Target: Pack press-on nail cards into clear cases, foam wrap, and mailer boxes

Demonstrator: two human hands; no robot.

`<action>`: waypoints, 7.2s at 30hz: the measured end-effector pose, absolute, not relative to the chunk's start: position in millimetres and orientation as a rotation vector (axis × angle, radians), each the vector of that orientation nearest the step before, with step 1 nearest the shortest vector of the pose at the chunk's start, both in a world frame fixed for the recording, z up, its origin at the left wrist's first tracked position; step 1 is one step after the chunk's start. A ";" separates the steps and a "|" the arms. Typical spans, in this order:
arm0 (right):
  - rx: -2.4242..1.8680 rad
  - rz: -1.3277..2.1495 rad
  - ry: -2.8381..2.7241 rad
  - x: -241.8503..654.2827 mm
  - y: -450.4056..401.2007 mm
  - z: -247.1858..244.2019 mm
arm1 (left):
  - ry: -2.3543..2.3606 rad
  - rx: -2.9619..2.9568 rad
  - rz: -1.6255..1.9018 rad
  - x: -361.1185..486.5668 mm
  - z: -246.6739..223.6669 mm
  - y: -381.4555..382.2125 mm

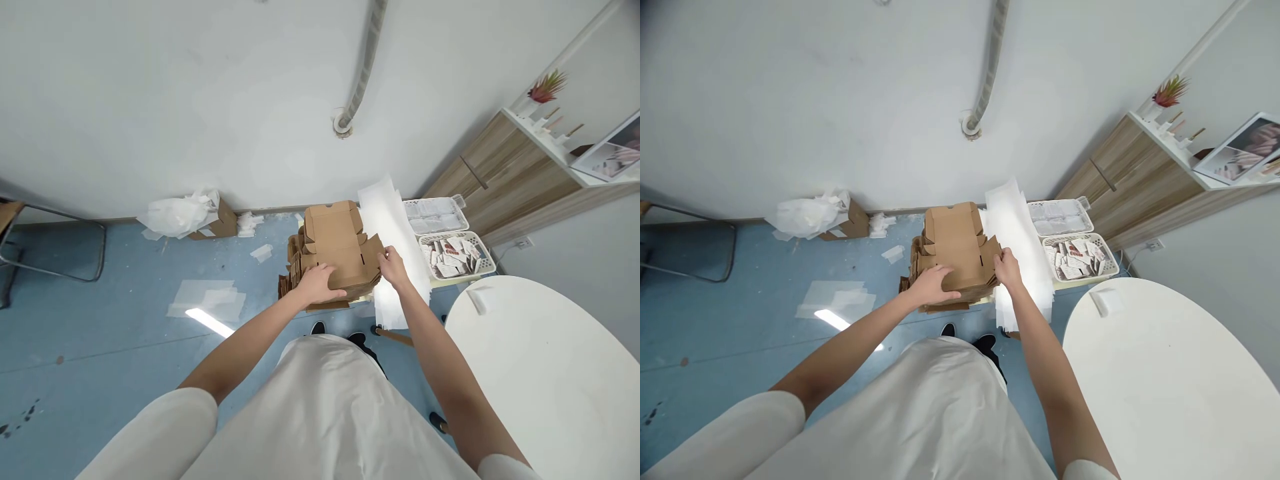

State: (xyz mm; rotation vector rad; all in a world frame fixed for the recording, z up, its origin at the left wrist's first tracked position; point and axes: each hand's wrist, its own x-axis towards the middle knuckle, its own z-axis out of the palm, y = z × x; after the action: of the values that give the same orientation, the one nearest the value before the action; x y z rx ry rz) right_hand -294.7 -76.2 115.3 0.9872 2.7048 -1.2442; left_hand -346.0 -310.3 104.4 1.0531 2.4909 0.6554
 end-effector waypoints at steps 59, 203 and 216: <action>1.297 -1.216 2.878 -214.9 -77.9 160.2 | 2.878 0.851 1.045 -298.7 134.3 -283.8; 1.712 -0.617 2.427 174.9 30.0 14.2 | 1.693 1.704 0.206 -40.3 11.4 49.9; 1.603 -0.595 2.413 174.8 29.6 20.7 | 1.694 1.785 0.021 -43.7 6.1 44.1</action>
State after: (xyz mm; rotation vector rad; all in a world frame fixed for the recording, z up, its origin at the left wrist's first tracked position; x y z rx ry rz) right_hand 174.8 29.6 20.7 1.6029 2.4130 -0.5950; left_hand -43.7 44.1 6.1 1.7849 1.6945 0.0211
